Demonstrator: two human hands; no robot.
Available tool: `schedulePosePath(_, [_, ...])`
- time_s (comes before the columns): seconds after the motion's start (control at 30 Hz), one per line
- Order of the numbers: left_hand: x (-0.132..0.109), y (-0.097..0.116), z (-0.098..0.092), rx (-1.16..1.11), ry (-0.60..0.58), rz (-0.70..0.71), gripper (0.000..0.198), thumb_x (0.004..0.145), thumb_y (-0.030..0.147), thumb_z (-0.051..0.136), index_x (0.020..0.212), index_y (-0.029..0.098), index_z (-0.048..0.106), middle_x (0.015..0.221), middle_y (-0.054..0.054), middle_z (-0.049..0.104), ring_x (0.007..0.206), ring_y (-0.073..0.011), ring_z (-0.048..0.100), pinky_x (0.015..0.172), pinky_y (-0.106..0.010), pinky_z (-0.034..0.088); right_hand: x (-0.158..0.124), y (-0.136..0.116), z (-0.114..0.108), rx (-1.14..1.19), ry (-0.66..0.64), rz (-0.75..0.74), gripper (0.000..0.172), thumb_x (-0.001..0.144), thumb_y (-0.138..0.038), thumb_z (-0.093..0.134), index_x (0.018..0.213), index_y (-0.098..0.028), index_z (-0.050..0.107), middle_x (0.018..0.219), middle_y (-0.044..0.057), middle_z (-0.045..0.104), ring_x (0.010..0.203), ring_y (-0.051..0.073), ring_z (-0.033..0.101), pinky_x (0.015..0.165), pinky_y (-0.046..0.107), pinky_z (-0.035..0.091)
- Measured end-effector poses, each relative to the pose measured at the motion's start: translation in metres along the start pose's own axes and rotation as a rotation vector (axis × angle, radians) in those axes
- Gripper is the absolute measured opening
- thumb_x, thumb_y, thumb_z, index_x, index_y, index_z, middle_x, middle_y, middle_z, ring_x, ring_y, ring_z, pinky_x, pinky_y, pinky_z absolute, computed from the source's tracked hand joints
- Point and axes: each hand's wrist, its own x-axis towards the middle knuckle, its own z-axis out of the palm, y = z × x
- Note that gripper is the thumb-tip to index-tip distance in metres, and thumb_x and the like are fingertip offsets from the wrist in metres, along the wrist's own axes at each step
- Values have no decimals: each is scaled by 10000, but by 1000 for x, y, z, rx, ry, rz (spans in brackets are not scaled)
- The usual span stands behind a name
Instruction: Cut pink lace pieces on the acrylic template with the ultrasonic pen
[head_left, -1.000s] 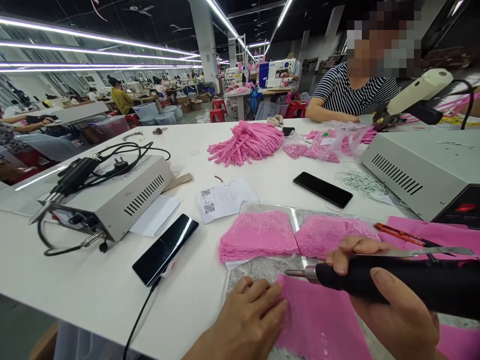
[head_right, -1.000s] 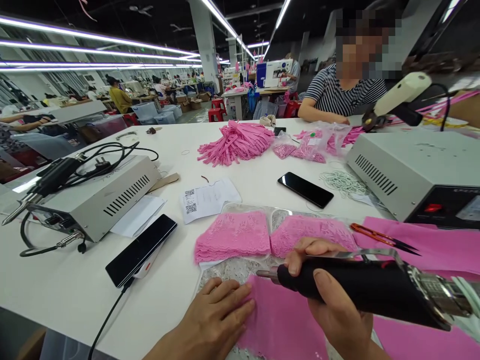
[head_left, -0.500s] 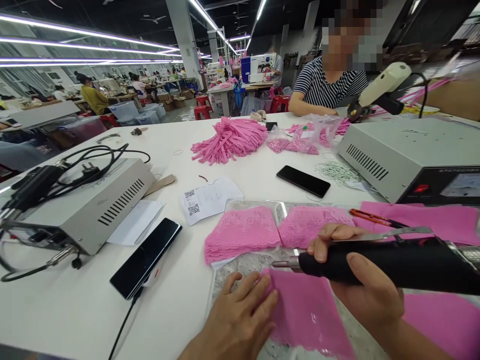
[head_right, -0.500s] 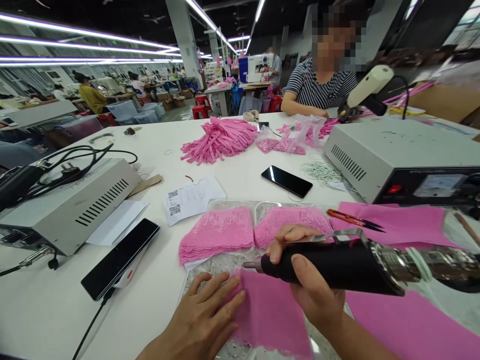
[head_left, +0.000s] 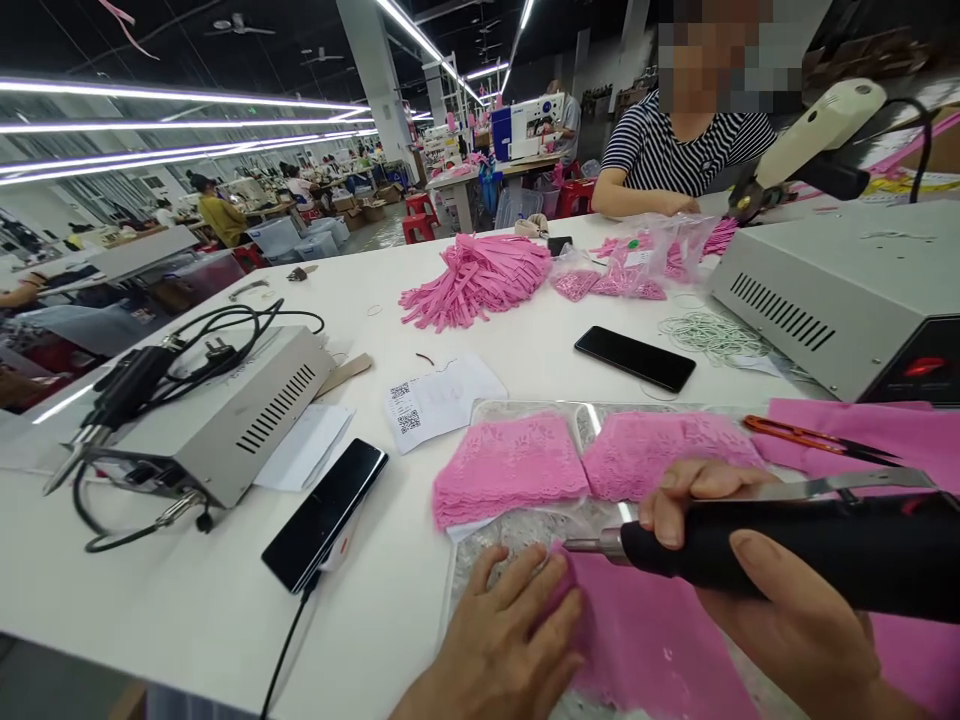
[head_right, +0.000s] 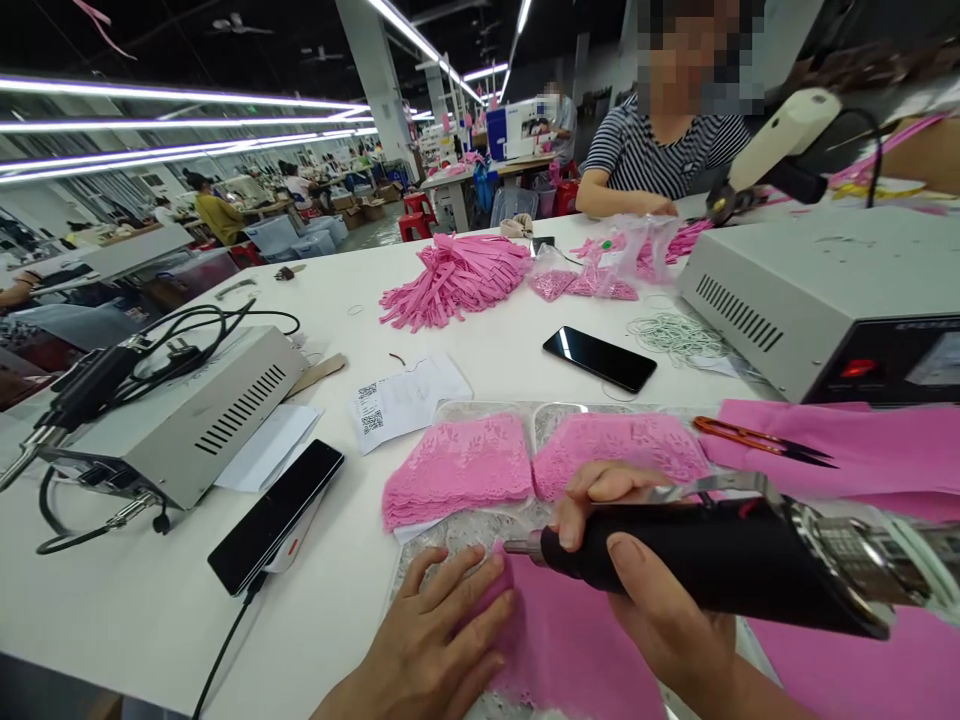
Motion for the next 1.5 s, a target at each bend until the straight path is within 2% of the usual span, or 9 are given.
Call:
schedulePosePath(0.2, [2, 0, 2, -38, 70, -12, 257, 958, 322, 479, 1087, 165, 636, 1162, -77, 679, 1115, -219, 588, 967, -377, 378, 1, 2, 3, -37, -7, 9, 147, 790, -370, 708, 853, -256, 638, 680, 5, 592, 619, 164, 597, 633, 302, 557])
schedulePosePath(0.37, [1, 1, 2, -56, 60, -19, 250, 941, 315, 514, 1099, 159, 630, 1161, -85, 676, 1116, -226, 592, 958, -386, 389, 2, 2, 6, -54, -8, -26, 123, 795, -346, 695, 845, -247, 641, 667, 17, 595, 606, 168, 591, 619, 309, 561])
schedulePosePath(0.6, [5, 1, -2, -57, 101, -26, 250, 981, 302, 442, 1051, 169, 641, 1119, -58, 701, 1086, -205, 612, 933, -362, 400, 1, 4, 9, -70, -36, -49, 92, 824, -331, 657, 850, -246, 634, 659, 19, 586, 610, 173, 586, 619, 323, 557])
schedulePosePath(0.9, [3, 0, -2, -76, 51, -20, 269, 976, 332, 457, 1092, 156, 624, 1150, -77, 683, 1116, -213, 596, 946, -372, 403, 3, 4, 7, -115, -34, -55, 63, 809, -290, 688, 812, -254, 636, 703, 5, 592, 590, 165, 607, 594, 333, 579])
schedulePosePath(1.07, [-12, 1, -11, -90, 67, -26, 304, 979, 369, 453, 1110, 153, 621, 1104, -99, 698, 1098, -213, 608, 966, -373, 418, 1, 0, 8, -30, 30, 20, 120, 764, -339, 725, 805, -252, 652, 686, 4, 567, 583, 156, 588, 596, 319, 575])
schedulePosePath(1.17, [-27, 4, -16, -91, 86, -40, 277, 970, 320, 473, 1088, 124, 628, 1079, -111, 704, 1104, -218, 609, 955, -362, 435, -5, -1, 9, -6, 50, 84, 135, 756, -346, 721, 799, -250, 637, 696, 6, 545, 600, 165, 574, 631, 343, 579])
schedulePosePath(1.33, [-49, 10, -17, -83, 42, -69, 265, 952, 302, 506, 1115, 128, 622, 1130, -122, 684, 1165, -227, 577, 973, -374, 440, -15, 1, 12, -35, -10, 101, 117, 789, -351, 696, 835, -269, 627, 722, 13, 562, 635, 175, 570, 674, 366, 578])
schedulePosePath(1.5, [-54, 12, -13, -61, 57, -78, 278, 930, 327, 541, 1132, 152, 617, 1144, -121, 678, 1193, -238, 559, 990, -392, 434, -15, 2, 14, -48, 2, 101, 129, 782, -363, 704, 827, -263, 637, 738, 13, 552, 603, 164, 558, 667, 378, 579])
